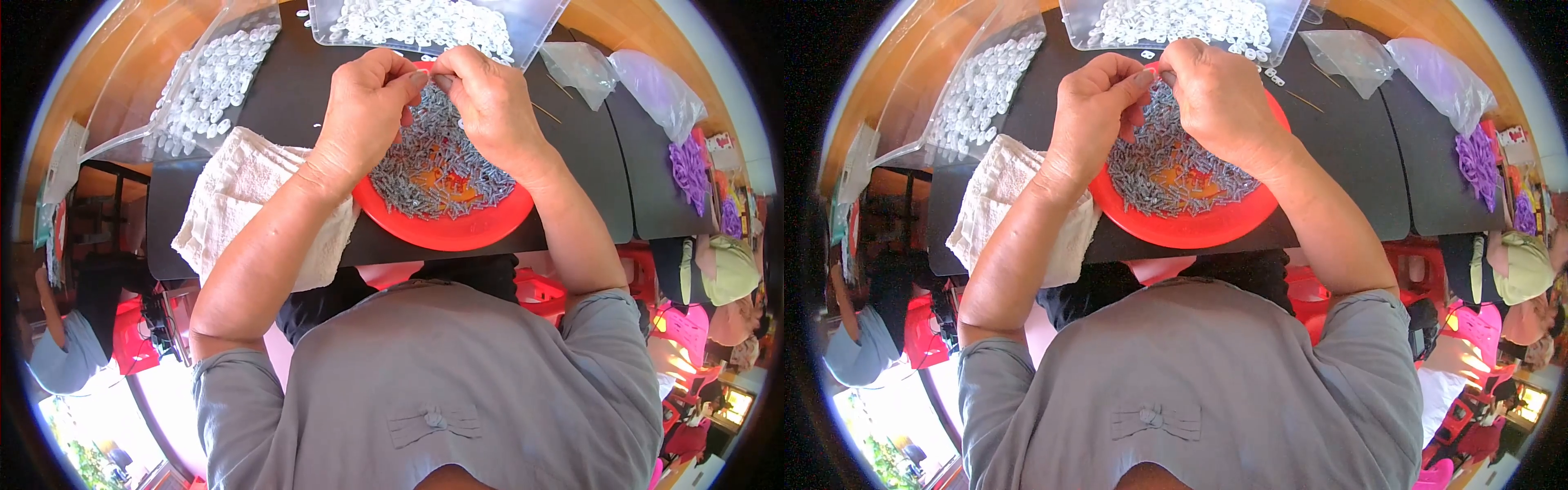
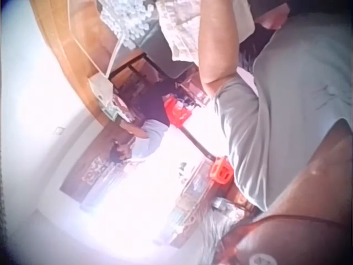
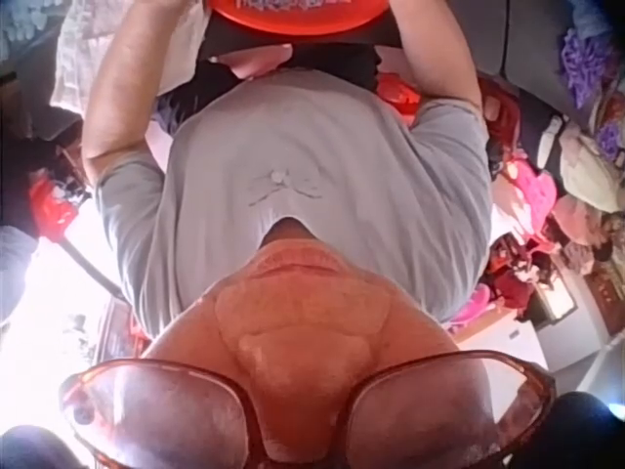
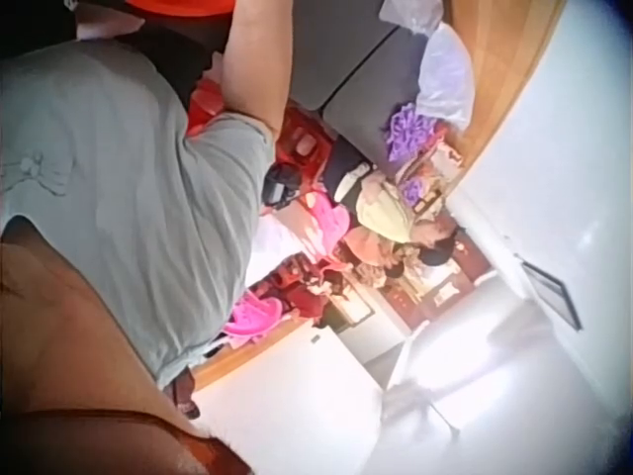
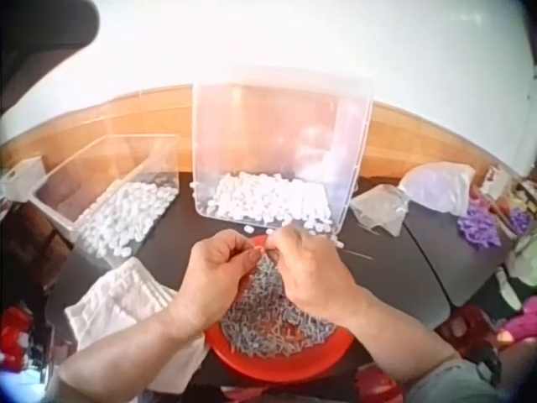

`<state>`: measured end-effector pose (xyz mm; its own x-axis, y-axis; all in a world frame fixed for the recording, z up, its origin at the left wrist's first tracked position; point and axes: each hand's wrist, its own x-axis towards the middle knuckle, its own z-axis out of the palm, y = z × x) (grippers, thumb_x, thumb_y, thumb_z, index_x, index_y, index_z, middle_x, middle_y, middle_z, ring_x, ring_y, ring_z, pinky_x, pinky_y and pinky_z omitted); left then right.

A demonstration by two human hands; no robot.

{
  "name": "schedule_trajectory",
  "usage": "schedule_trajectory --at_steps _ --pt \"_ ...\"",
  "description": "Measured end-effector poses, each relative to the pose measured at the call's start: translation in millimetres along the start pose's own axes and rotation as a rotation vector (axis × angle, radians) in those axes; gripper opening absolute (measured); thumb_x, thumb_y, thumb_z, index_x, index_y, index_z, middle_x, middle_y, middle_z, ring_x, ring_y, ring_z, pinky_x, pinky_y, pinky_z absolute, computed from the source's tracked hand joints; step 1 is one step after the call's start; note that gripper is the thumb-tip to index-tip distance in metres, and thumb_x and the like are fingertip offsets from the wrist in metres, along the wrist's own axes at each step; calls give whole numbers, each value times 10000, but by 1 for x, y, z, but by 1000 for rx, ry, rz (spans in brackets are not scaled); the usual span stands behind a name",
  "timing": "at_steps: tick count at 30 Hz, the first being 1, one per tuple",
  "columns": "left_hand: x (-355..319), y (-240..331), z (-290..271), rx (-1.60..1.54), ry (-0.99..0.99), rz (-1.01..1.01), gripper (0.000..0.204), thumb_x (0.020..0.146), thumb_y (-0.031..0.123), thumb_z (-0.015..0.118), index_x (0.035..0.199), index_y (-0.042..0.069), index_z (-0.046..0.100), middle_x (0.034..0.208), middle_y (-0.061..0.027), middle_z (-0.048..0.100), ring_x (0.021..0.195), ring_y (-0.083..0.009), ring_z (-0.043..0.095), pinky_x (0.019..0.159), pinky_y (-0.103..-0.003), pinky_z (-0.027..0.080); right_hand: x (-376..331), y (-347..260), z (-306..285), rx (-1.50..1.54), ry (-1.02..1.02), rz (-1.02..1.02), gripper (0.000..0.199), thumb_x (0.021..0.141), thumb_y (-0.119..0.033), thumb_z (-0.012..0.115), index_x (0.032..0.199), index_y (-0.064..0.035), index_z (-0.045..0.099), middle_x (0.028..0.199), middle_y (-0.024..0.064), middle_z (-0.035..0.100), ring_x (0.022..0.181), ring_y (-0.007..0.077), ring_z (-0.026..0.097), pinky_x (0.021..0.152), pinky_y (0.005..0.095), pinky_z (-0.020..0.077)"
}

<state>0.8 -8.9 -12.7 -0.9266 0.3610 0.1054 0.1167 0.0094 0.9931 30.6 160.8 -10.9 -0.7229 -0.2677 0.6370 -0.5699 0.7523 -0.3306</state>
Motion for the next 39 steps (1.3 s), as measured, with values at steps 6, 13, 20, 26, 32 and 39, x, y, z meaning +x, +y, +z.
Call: schedule_trajectory --at_steps 6,13,20,26,32,39 --pt "-1 -12 3 185 123 208 121 857 71 653 842 -44 616 651 -85 612 585 -124 563 545 -292 461 -1 -6 9 -11 64 -33 130 838 66 573 949 -2 573 836 129 647 771 293 669 662 345 520" --pt "-4 -6 3 285 116 219 102 922 109 627 889 13 630 679 12 560 549 -46 488 460 -210 404 0 -5 5 -23 57 -55 99 851 43 579 941 2 579 829 130 647 757 284 664 643 332 511" --pt "-2 -10 5 94 109 146 119 867 66 661 834 -35 608 636 -51 584 581 -112 542 546 -284 448 1 -5 -1 258 -27 151 57 879 -11 578 925 18 594 791 105 649 735 162 628 661 286 484" --pt "-1 -17 8 217 153 279 93 853 39 648 827 -44 614 639 -98 601 592 -146 554 574 -311 465 0 -3 6 181 19 86 57 864 8 582 919 18 593 767 105 643 691 160 611 630 287 473" --pt "-3 -17 9 154 196 243 102 853 48 640 815 -43 615 658 -105 610 588 -149 563 564 -311 465 0 -8 14 220 75 98 67 858 17 582 922 23 599 759 105 656 690 148 616 633 288 476" --pt "-1 -7 8 -103 113 27 153 894 113 639 841 -29 619 670 -35 593 551 -74 530 457 -237 419 6 -14 -15 96 41 88 80 871 -18 605 940 -2 642 724 80 642 673 132 621 612 263 479"
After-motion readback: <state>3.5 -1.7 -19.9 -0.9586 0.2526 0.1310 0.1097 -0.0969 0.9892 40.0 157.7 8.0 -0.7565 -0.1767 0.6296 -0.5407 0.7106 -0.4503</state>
